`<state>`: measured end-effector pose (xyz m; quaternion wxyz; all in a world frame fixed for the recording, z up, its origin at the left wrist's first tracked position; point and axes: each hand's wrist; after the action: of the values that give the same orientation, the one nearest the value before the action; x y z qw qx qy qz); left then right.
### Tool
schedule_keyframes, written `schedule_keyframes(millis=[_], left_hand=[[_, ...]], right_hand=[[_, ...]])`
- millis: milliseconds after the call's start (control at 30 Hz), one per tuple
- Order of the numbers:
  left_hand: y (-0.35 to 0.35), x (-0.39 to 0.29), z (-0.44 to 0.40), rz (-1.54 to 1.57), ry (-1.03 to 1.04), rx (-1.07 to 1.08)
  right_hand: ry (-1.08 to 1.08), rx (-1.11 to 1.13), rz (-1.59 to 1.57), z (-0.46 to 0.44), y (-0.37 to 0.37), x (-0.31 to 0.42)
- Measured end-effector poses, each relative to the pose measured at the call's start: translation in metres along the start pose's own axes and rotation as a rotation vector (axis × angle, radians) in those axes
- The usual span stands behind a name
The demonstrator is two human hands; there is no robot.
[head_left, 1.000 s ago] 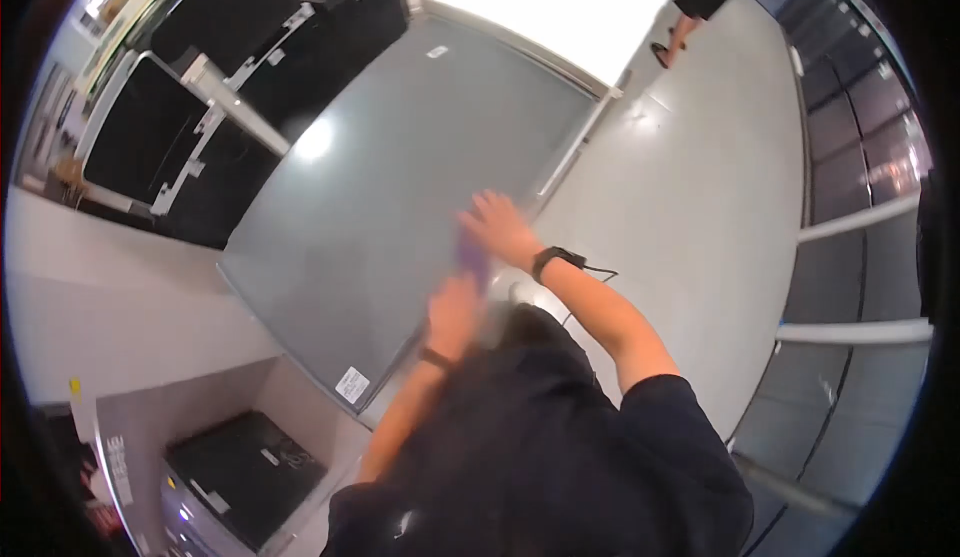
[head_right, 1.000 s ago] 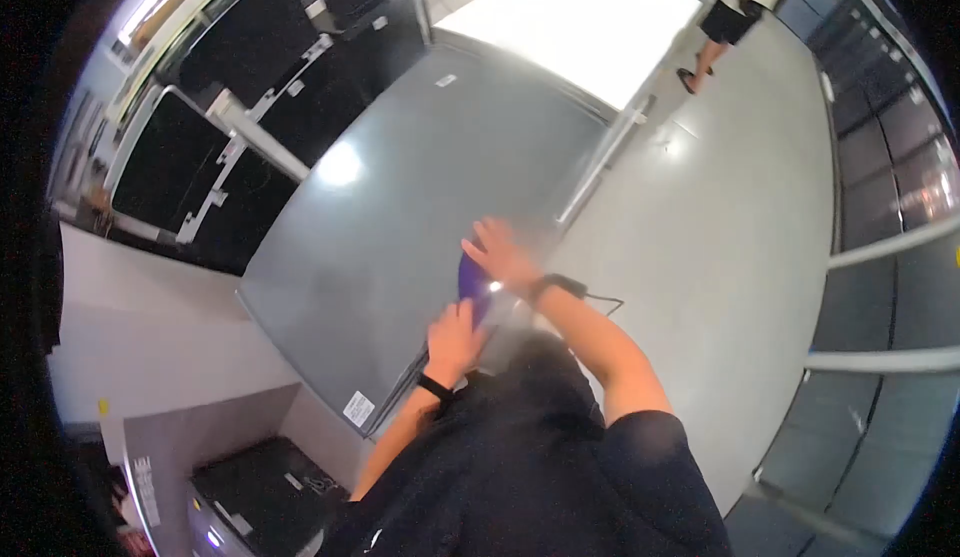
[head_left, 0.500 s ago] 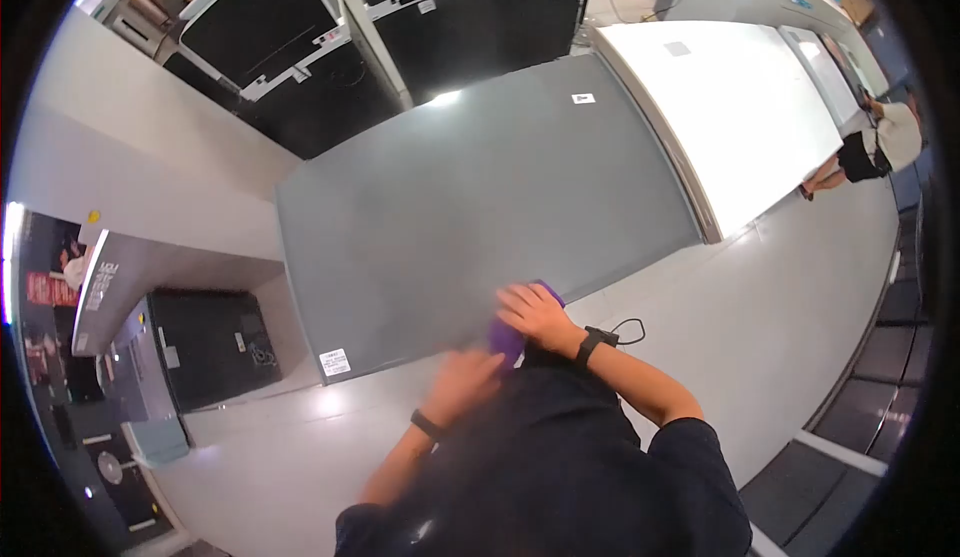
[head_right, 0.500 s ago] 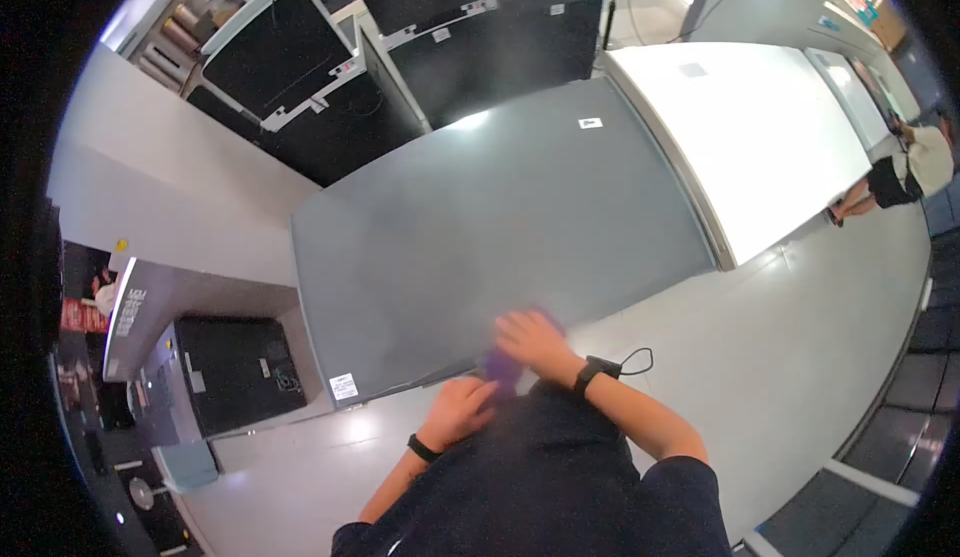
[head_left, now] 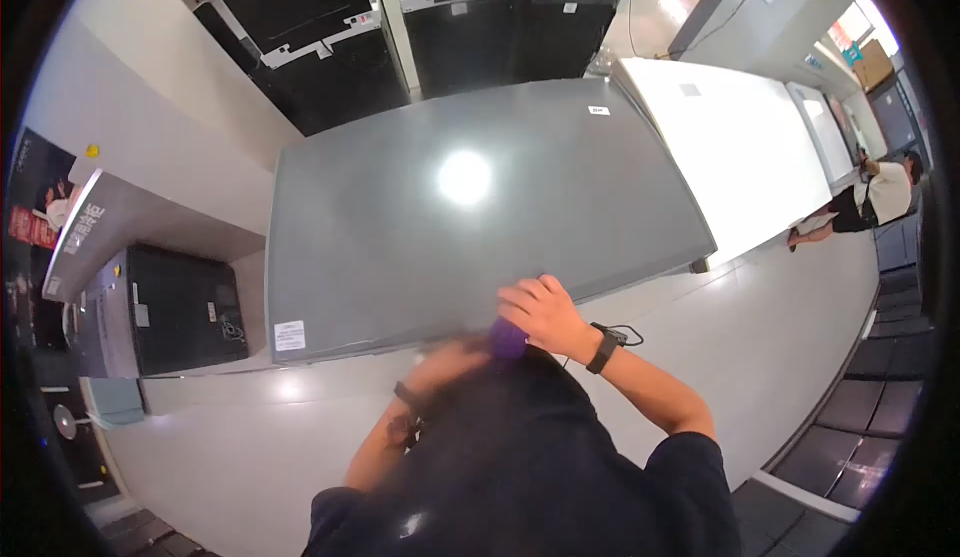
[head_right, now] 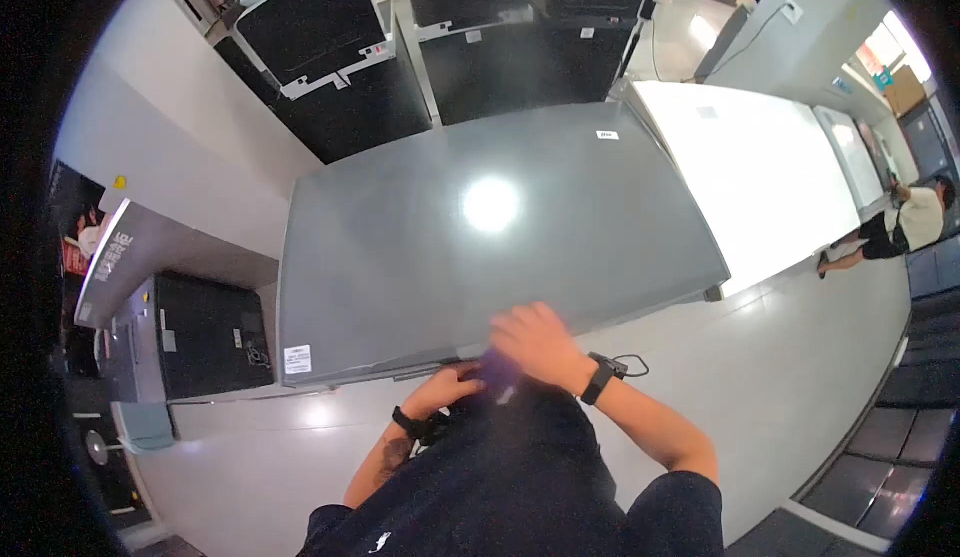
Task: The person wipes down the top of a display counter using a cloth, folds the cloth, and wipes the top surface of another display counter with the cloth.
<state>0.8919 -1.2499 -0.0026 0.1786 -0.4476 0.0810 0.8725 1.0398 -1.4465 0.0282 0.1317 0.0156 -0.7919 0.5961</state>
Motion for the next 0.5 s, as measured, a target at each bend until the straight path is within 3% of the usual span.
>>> schedule_keyframes(millis=[67, 133, 233, 367, 500], left_hand=[[0.011, 0.022, -0.005, -0.024, 0.199, -0.158], [0.02, 0.001, 0.009, 0.0, 0.309, -0.299], [0.033, -0.039, 0.024, 0.308, 0.33, -0.245], [-0.004, -0.079, 0.041, 0.346, 0.275, -0.283], [-0.039, -0.112, 0.045, 0.188, 0.572, -0.488]], right_hand=[[0.001, -0.044, 0.02, -0.007, -0.022, 0.008], [0.03, -0.104, 0.035, -0.015, -0.049, 0.02], [0.039, -0.229, 0.098, -0.012, -0.062, 0.024], [0.064, -0.329, 0.13, -0.056, -0.108, 0.029], [0.068, -0.452, 0.137, -0.105, -0.151, 0.025]])
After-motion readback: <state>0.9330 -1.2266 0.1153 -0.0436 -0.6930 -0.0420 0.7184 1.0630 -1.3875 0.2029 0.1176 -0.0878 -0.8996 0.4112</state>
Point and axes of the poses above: each hand's wrist, its own z-axis away from the middle knuckle, its own y-axis out of the palm, x = y × z, and after that the axes turned 7 degrees about x, right-handed
